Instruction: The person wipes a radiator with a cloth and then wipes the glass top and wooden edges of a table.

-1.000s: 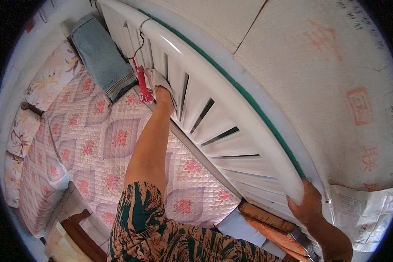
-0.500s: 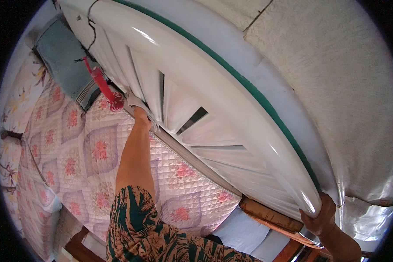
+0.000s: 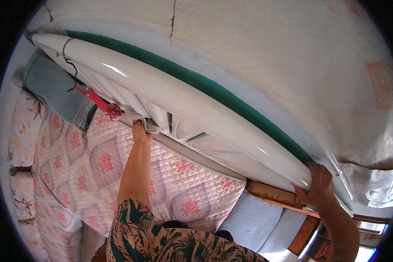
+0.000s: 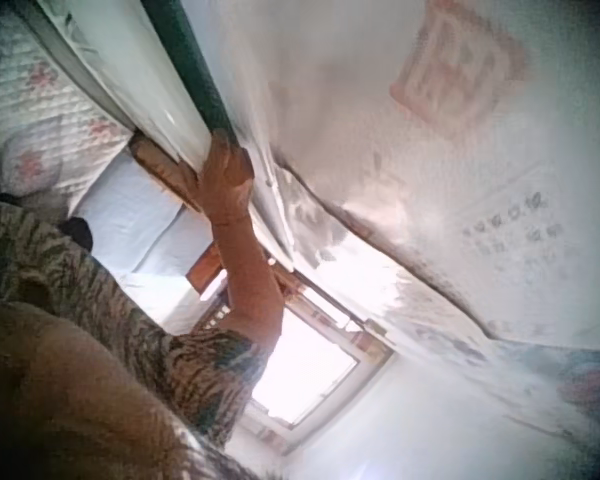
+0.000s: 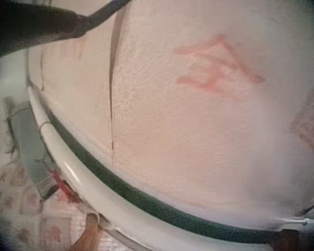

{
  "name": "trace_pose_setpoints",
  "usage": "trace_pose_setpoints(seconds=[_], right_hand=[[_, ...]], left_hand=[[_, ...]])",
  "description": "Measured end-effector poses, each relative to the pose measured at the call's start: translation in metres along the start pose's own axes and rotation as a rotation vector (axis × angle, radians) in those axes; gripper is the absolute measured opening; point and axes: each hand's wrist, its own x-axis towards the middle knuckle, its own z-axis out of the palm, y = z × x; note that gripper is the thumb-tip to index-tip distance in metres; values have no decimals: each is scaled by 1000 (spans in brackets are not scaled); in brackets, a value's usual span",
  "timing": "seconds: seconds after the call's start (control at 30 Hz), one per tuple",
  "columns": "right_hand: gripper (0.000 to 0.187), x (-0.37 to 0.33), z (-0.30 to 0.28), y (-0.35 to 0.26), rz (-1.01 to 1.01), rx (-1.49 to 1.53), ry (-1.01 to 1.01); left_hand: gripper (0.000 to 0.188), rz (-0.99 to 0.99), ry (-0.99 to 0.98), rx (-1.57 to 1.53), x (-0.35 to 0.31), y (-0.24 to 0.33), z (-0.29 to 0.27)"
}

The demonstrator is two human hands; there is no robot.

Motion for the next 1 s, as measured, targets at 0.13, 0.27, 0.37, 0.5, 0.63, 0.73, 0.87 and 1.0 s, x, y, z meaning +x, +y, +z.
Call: trace_pose_setpoints(seconds=[0.13, 0.27, 0.37, 0.5, 0.63, 0.73, 0.87, 1.0], right_hand=[[61, 12, -5, -8, -29, -37, 31], [56, 10, -3, -5, -119, -64, 150], [56, 10, 6, -2, -122, -57, 201], [60, 11, 1, -5, -85, -2, 189], [62, 11, 4, -7, -52, -9, 201], [64, 12, 3, -8, -66, -10, 196], [68, 12, 3, -6, -83, -10, 221], [67, 11, 1, -6, -70, -17, 204]], left_hand=[[36, 228, -182, 25, -35, 18, 14], [45, 493, -198, 94, -124, 42, 75], [49, 687, -285, 135, -183, 56, 114], [51, 1127, -376, 471, -215, 73, 127], [56, 1308, -330, 678, -179, 49, 105], [58, 1174, -331, 497, -131, 10, 72], [58, 500, -135, 295, -92, -44, 26], [56, 211, 1, 170, -90, -93, 23]])
